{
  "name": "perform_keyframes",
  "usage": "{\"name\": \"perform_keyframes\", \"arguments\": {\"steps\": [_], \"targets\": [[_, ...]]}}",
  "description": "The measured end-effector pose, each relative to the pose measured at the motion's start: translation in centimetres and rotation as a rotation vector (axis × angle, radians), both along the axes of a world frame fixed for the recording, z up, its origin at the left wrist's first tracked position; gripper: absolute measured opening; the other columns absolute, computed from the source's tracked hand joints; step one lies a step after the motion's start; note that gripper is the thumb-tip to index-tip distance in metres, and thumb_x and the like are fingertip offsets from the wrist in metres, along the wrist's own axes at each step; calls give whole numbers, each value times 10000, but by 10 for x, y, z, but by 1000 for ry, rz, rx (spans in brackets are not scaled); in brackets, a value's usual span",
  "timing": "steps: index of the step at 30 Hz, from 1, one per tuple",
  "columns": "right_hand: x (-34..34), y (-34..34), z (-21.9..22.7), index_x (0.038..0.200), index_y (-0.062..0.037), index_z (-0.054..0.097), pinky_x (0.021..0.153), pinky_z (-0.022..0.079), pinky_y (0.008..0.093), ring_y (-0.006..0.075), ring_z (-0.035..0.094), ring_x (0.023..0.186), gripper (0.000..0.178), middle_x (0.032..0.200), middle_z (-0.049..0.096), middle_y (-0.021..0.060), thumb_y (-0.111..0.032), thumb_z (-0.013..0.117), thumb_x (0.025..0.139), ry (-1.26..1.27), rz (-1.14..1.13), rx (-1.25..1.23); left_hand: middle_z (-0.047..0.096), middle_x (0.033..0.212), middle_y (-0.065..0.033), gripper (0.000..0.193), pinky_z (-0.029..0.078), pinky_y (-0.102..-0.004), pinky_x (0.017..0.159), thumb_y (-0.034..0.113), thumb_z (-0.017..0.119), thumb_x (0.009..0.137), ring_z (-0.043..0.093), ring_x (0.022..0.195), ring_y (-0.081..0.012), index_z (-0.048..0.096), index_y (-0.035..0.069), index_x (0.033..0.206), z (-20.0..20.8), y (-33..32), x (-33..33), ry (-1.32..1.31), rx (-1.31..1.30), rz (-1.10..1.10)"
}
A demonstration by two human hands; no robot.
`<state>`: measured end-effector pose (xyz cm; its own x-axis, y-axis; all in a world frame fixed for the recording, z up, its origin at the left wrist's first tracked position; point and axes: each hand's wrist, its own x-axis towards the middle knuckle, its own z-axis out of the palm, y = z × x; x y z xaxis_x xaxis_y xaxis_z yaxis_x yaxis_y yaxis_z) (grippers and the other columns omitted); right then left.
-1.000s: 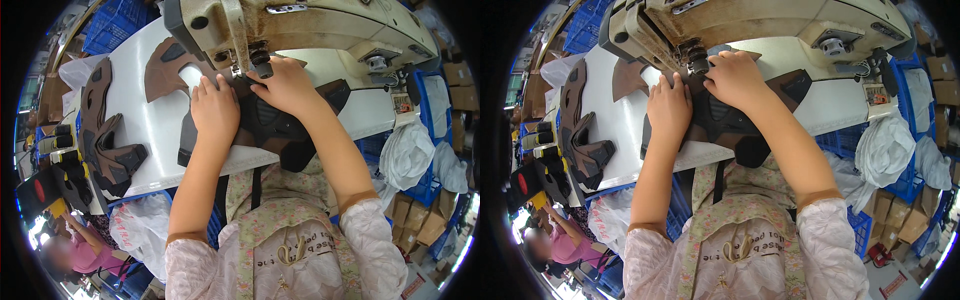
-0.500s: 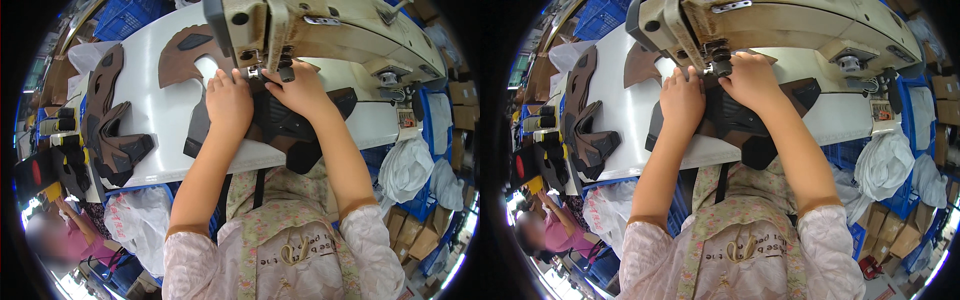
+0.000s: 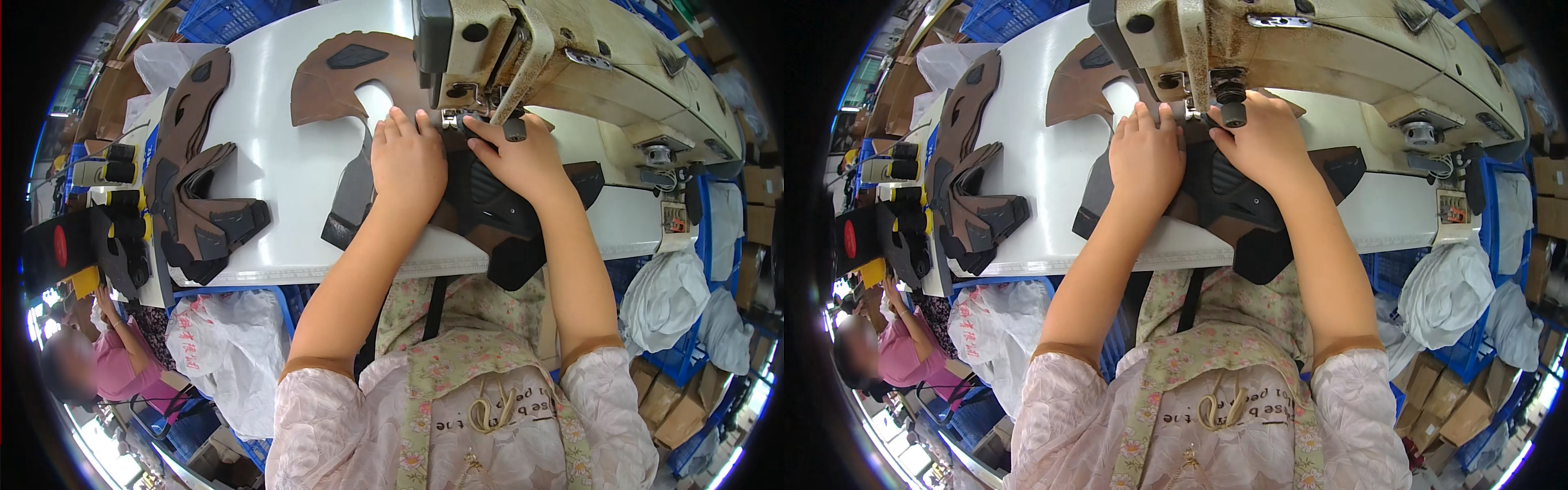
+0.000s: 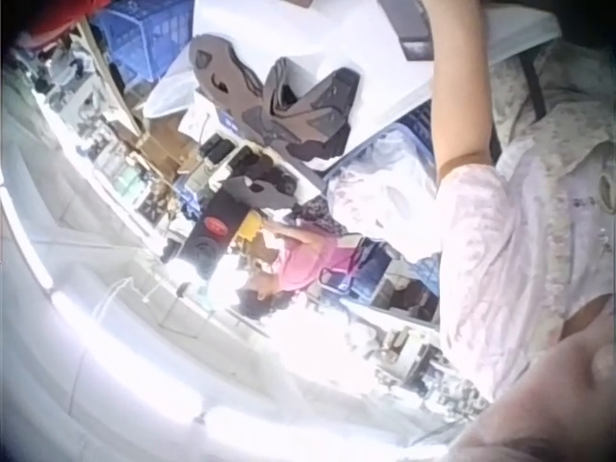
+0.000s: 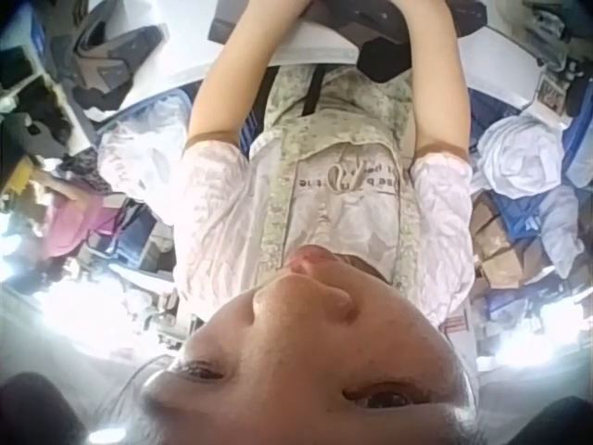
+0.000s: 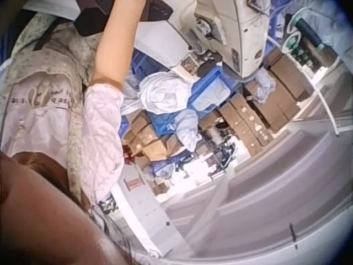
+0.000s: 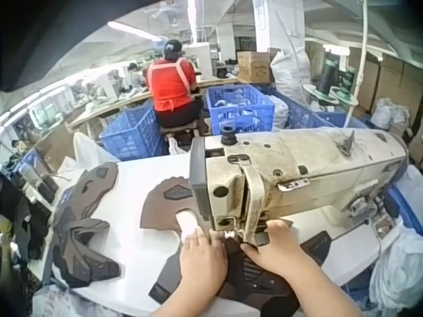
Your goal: Stitch together various components of a shoe upper using an industrial sewing machine.
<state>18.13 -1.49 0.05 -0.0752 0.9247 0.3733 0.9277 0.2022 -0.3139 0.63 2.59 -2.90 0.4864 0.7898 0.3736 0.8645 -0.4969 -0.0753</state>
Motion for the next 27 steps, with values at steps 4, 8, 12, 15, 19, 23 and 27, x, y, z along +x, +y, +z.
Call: {"name": "perform_keyframes", "arguments": {"steps": [4, 8, 12, 15, 19, 23, 27], "targets": [[1, 0, 4, 1077, -204, 743, 733, 524, 421, 318, 658, 785, 265, 907, 709, 94, -260, 722, 818, -68, 10, -36, 595, 1238, -289, 422, 453, -427, 1025, 272, 579, 912, 626, 1107, -359, 612, 18, 1247, 0, 0, 0, 12, -9, 5], [0, -1, 8, 1096, -199, 737, 773, 530, 423, 329, 666, 838, 280, 991, 708, 104, -259, 721, 823, -88, 11, -80, 593, 1239, -291, 424, 445, -436, 1032, 272, 576, 913, 616, 1120, -374, 611, 16, 1250, 0, 0, 0, 12, -11, 1], [-2, -2, 11, 1104, -194, 738, 809, 533, 411, 333, 672, 876, 286, 1042, 709, 117, -262, 723, 826, -87, -5, -99, 590, 1243, -287, 431, 429, -455, 1041, 267, 581, 907, 599, 1135, -385, 608, 15, 1255, 1, -1, 0, 4, -27, 3], [6, -2, 16, 1095, -185, 743, 841, 529, 400, 330, 673, 922, 282, 1062, 707, 125, -271, 725, 827, 29, -38, -263, 585, 1260, -272, 420, 437, -464, 1019, 258, 595, 897, 583, 1153, -378, 618, 30, 1250, -1, 1, -2, -115, -58, -17], [23, 5, 9, 980, -141, 749, 779, 517, 433, 335, 651, 875, 286, 877, 657, 159, -312, 756, 751, 165, 66, -220, 578, 1286, -248, 404, 444, -455, 999, 240, 614, 886, 557, 1188, -361, 628, 44, 1240, 1, 6, -8, -197, -114, -56], [12, -4, 5, 941, -133, 756, 773, 517, 439, 344, 641, 878, 293, 909, 660, 147, -364, 751, 762, 83, 41, -174, 567, 1322, -215, 389, 435, -421, 1006, 205, 636, 870, 539, 1209, -330, 636, 51, 1227, 5, 16, -18, -176, -153, -96], [1, -16, 7, 977, -106, 754, 812, 506, 414, 311, 605, 948, 347, 940, 666, 129, -400, 719, 797, 55, 119, -66, 632, 1198, -138, 323, 434, -426, 995, 164, 624, 868, 534, 1194, -312, 669, 65, 1172, 7, 32, -27, -183, -119, -242]]}}
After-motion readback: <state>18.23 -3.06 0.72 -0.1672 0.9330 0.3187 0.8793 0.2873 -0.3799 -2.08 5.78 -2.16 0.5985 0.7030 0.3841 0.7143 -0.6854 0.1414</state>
